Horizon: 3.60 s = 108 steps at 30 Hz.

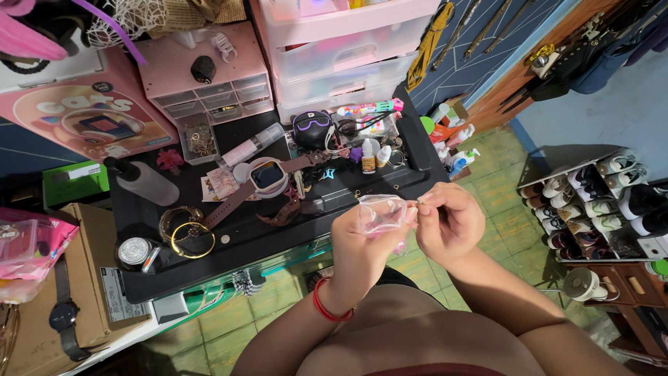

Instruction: The person organizes small accessories on a cluttered vanity table. They pick up items, place them into a small plastic bag, and then put the bag into a drawer. They also handle a small bottle and other small items, moving them around the table.

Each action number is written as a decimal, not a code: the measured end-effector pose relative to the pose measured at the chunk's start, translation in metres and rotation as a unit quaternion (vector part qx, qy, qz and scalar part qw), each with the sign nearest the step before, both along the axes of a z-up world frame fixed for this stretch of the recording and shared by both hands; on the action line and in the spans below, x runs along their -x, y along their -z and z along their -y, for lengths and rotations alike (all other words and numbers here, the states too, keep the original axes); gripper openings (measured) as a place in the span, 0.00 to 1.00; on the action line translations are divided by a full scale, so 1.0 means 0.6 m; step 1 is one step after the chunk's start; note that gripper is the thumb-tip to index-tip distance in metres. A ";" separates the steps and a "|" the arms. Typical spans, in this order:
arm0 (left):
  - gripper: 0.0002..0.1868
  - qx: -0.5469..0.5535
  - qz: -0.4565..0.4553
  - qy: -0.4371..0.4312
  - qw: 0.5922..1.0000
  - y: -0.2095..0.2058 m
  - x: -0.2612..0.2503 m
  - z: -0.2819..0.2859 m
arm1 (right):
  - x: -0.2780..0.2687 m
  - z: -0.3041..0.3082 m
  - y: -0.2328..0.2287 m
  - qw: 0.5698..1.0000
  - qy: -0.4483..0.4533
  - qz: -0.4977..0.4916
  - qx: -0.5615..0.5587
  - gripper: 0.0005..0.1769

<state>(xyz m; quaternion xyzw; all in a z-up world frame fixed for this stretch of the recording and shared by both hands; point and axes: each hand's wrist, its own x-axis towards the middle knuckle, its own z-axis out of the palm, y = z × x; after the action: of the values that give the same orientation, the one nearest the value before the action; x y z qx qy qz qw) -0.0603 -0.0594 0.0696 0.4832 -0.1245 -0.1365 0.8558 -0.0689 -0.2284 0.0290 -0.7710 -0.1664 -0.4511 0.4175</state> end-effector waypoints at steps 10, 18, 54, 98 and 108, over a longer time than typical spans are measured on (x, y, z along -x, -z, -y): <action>0.11 -0.115 0.210 -0.150 0.959 0.003 -0.008 0.006 | 0.006 -0.001 -0.008 1.000 0.008 -0.023 0.000 0.07; 0.11 -0.224 0.357 -0.233 0.876 -0.005 -0.019 -0.002 | 0.005 -0.003 0.016 0.989 -0.078 -0.075 -0.102 0.06; 0.23 -0.479 0.412 -0.216 0.745 0.105 -0.127 -0.066 | -0.104 0.101 0.020 0.854 0.044 -0.482 0.192 0.12; 0.29 -0.486 0.444 -0.268 0.703 0.138 -0.132 -0.060 | -0.122 -0.006 0.005 0.871 0.017 -0.436 0.227 0.12; 0.30 -0.476 0.438 -0.262 0.716 0.141 -0.130 -0.062 | -0.129 -0.030 -0.025 0.930 -0.085 -0.357 -0.030 0.09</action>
<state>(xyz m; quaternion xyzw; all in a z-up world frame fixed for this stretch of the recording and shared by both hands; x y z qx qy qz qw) 0.0179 -0.0219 -0.0150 0.8458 -0.2723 0.2788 0.3643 0.0085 -0.2103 0.0443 -0.8511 -0.0579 -0.1140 0.5092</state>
